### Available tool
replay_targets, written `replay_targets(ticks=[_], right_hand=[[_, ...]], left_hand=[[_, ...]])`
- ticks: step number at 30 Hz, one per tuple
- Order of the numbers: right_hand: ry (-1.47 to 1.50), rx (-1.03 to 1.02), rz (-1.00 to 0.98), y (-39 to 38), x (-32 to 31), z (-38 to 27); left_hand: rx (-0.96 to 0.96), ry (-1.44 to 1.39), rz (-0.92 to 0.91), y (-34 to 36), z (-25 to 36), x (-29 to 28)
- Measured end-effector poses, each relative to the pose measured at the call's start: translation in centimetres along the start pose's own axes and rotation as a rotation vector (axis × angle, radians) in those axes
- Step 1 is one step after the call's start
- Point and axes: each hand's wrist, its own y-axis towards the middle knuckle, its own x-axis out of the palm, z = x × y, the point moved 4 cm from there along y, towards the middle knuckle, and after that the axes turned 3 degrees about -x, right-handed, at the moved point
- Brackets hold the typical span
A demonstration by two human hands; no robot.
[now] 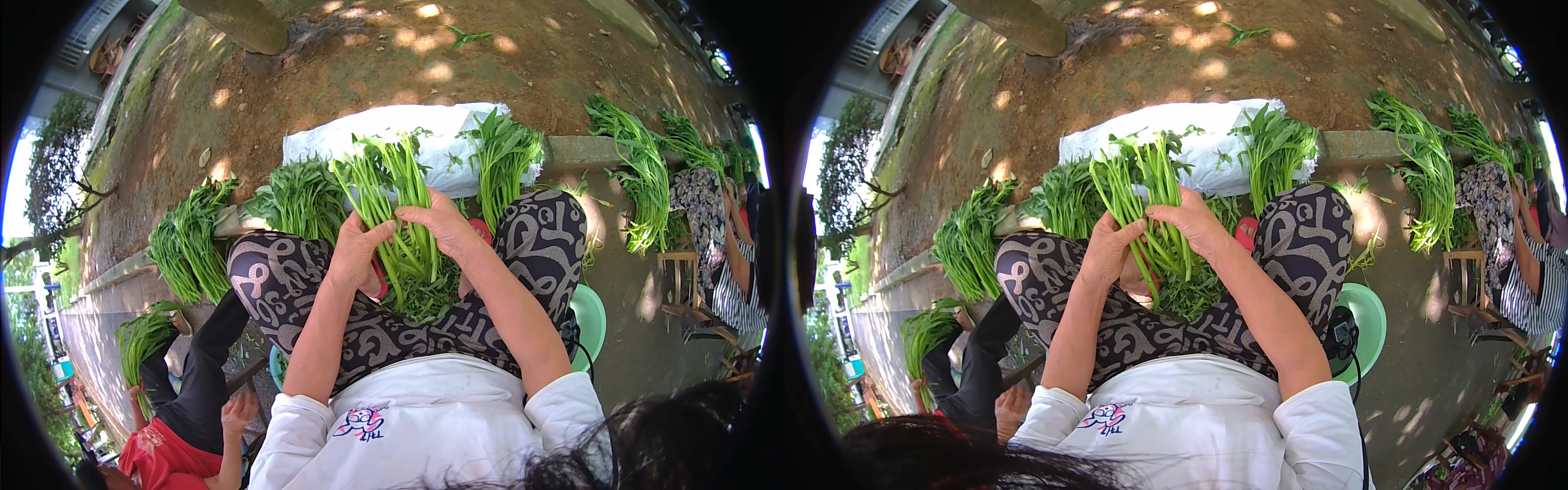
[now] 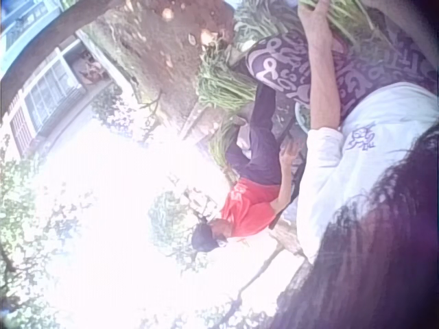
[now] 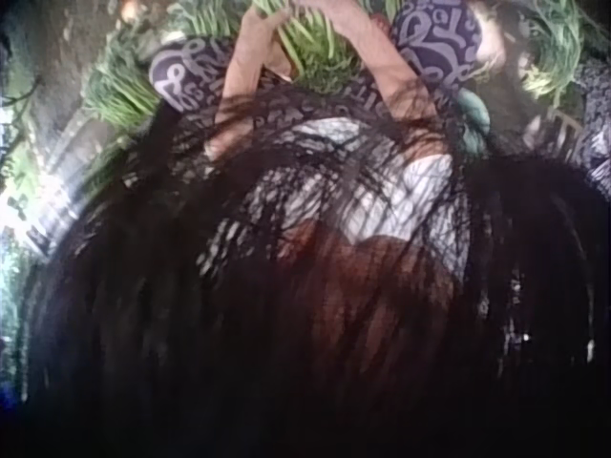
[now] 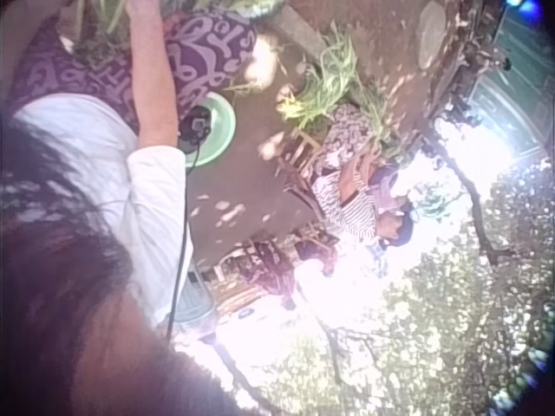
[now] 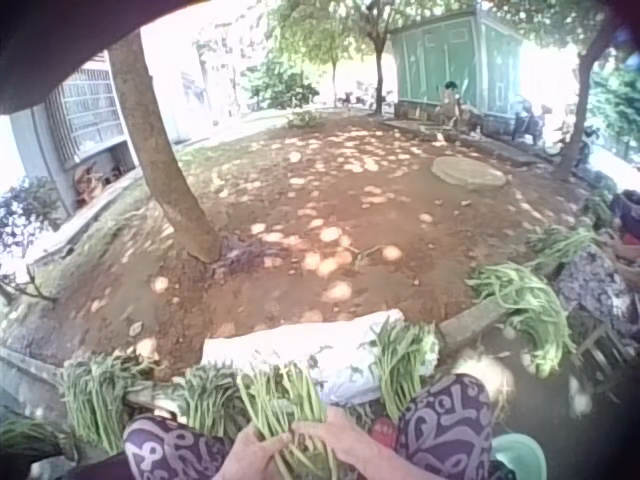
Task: The person sorts bunches of leafy green vegetables by hand, picking through the stems and leaves and placing the items into piles on a plastic sheet and the ground.
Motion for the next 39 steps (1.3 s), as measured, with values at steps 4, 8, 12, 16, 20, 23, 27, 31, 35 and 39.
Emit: replay_targets(ticks=[4,8,12,16,20,23,27,31,35,39], right_hand=[[0.005,-0.026,-0.048,0.0,0.5,-0.1],[0.056,0.015,-0.126,0.2,0.5,0.1],[-0.030,0.012,-0.149,-0.1,0.9,-1.4],[-0.144,-0.089,-0.154,-0.5,1.2,-2.0],[-0.217,-0.093,-0.033,0.0,-0.1,-1.6],[-0.061,-0.110,0.020,0.0,-0.6,-1.7],[-0.070,-0.044,-0.059,-0.3,0.3,-1.8],[-0.139,-0.051,-0.109,-0.2,0.7,-0.9],[-0.268,-0.093,-0.183,0.0,0.6,-0.5],[-0.514,-0.180,-0.233,-0.3,1.3,-0.7]], left_hand=[[0.052,0.118,0.033,0.0,0.2,0.1],[0.032,0.166,0.023,-0.2,0.6,0.2],[-0.047,-0.113,-0.038,-0.1,0.3,0.2],[-0.065,-0.091,-0.019,-0.3,0.8,0.6],[-0.035,0.032,-0.015,0.2,0.5,-0.3],[-0.062,0.065,0.088,0.1,0.2,-0.9],[-0.055,0.014,0.037,0.5,-0.3,-1.1],[-0.080,-0.043,-0.019,0.4,-0.6,-0.6],[-0.123,-0.052,-0.038,0.2,-0.5,-0.5],[-0.174,-0.146,-0.082,0.1,-0.9,-0.3]])
